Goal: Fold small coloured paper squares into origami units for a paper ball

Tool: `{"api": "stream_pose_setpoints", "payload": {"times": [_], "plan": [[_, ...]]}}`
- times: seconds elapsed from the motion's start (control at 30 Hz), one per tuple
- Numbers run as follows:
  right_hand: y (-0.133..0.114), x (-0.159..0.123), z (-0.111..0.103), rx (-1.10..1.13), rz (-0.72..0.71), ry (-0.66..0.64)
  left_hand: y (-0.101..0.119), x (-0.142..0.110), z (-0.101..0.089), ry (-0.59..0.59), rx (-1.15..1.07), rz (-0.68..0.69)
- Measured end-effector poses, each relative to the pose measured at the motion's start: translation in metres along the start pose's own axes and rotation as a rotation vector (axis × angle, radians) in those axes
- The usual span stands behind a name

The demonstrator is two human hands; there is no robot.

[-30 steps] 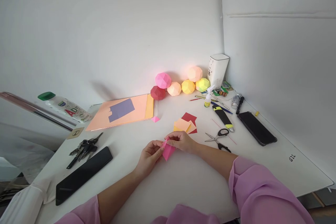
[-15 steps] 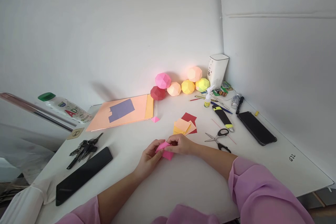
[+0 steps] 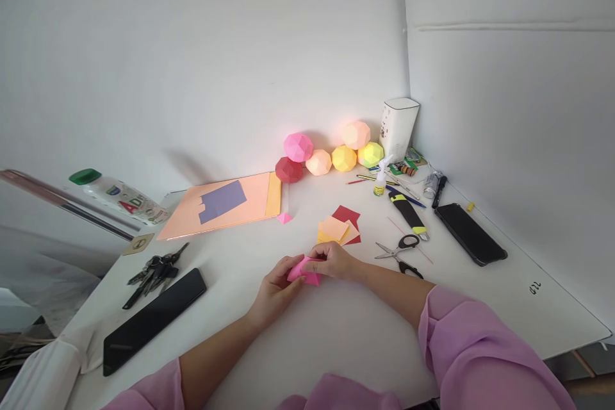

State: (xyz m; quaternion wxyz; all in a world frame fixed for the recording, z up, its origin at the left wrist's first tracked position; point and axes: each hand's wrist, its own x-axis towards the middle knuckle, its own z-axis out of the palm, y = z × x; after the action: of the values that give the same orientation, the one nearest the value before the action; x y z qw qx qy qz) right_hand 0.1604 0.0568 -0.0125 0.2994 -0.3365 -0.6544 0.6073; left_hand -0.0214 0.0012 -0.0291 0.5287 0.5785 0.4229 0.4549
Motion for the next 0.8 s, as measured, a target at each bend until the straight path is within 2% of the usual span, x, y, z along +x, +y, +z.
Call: {"api": "stream_pose_setpoints", "payload": {"times": [0.13,0.53,0.8], "plan": [[0.001,0.000,0.000,-0.021,0.006,0.024,0.000,-0.001,-0.001,0.011,0.022,-0.038],[0.002,-0.001,0.000,0.000,-0.033,-0.005,-0.003,0.001,-0.002,0.010,-0.036,0.035],[0.003,-0.002,0.002,0.034,-0.023,0.059,0.014,0.000,0.001,-0.001,0.116,-0.048]]}}
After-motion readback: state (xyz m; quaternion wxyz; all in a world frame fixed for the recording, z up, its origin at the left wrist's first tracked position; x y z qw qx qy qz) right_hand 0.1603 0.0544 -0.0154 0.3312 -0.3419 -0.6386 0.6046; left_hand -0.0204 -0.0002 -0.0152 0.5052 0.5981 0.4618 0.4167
